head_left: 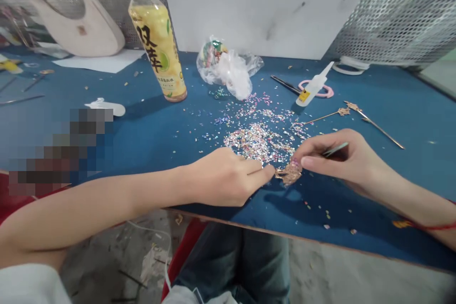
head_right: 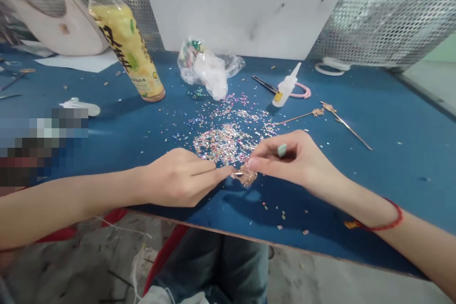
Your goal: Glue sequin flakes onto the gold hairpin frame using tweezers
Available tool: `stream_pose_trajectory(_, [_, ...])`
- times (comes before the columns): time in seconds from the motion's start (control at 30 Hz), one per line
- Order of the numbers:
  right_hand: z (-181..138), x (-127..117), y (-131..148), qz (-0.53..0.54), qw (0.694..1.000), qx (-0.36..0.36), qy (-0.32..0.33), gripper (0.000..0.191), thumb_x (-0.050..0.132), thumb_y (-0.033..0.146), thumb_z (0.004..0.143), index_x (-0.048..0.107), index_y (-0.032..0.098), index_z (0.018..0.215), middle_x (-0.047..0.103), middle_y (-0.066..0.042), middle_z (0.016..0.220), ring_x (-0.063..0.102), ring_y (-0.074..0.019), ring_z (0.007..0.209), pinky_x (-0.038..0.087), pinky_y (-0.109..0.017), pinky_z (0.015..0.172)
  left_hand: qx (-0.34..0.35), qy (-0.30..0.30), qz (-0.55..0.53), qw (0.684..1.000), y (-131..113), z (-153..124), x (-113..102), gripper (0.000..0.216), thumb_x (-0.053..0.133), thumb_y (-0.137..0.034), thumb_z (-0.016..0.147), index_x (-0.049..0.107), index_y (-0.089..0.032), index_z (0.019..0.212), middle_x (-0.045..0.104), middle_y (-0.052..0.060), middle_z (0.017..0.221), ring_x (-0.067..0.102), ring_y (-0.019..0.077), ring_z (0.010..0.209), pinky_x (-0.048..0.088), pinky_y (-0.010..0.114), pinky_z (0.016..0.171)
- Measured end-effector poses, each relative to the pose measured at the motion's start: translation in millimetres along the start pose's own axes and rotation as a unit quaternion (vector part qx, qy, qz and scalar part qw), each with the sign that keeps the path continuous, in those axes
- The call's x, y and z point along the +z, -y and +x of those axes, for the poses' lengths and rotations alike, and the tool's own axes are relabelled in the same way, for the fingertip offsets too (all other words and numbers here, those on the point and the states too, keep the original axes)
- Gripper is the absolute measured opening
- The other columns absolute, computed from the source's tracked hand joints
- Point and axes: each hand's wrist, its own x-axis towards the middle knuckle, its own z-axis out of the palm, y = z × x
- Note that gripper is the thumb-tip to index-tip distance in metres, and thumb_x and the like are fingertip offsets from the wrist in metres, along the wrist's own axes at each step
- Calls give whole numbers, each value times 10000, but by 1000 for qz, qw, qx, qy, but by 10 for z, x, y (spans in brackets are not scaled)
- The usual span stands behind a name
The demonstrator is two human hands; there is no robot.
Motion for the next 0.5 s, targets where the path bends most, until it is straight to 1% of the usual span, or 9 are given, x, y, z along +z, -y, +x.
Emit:
stream_pose_trajectory(0.07, [22,13,33,2,1000,-10,-10,262,808,434,712,747,183,665,554,8,506,403,-70,473,259,-252,459,-3,-8,1,1000,22,4,15,219,491,-124,916,692,-116,1001,629,-30,618,535,121,449,323,310,386])
stream_pose_trajectory(0.1, [37,16,46,-2,1000,-16,-18,261,806,429,714,743,186,646,496,27,465,363,-62,457,234,-251,452,-8,-2,-1,1000,30,6,22,219,496,-124,912,697,-120,998,644,-26,624,543,125,454,321,315,391])
stream_pose_trajectory(0.13, [58,17,58,-10,999,-20,-24,257,804,425,717,742,189,636,471,35,449,340,-58,449,219,-252,450,-12,3,-5,1000,36,8,29,220,501,-120,906,700,-120,1000,659,-23,635,553,128,462,323,319,398])
stream_pose_trajectory(0.17, [85,14,72,-16,999,-24,-30,253,805,422,713,741,192,628,489,32,452,338,-56,446,218,-254,448,-16,6,-7,1000,45,9,35,218,508,-120,901,703,-122,998,675,-20,650,569,128,478,327,318,407])
stream_pose_trajectory(0.2, [120,8,90,-23,999,-25,-25,246,810,418,707,743,196,625,538,20,472,352,-58,448,226,-258,451,-18,8,-10,1000,59,9,40,216,513,-119,897,706,-125,996,694,-15,678,593,127,505,332,312,417])
stream_pose_trajectory(0.3, [272,-21,179,-25,1000,-18,3,207,834,408,672,762,216,646,671,-22,560,477,-94,489,311,-281,487,-36,6,-12,999,144,4,53,222,500,-135,915,706,-138,999,737,4,764,659,131,606,336,296,447])
stream_pose_trajectory(0.33, [336,-30,217,-16,1000,-21,-1,206,853,404,641,758,222,630,675,-22,552,504,-107,500,334,-291,502,-47,6,-12,999,187,2,55,228,484,-153,932,708,-138,974,729,10,735,661,137,602,324,297,448])
stream_pose_trajectory(0.4, [467,-42,286,-19,999,-32,1,192,861,389,629,763,224,627,703,-37,590,547,-130,547,380,-317,552,-68,7,-13,998,285,-4,54,251,458,-160,950,707,-139,923,729,23,730,670,142,620,331,289,472])
stream_pose_trajectory(0.5, [626,-55,345,-42,998,-44,-23,198,863,380,621,758,214,596,686,-37,586,527,-125,562,370,-329,573,-88,12,-15,996,416,-9,40,267,439,-145,951,703,-138,909,734,39,744,682,146,656,347,278,501])
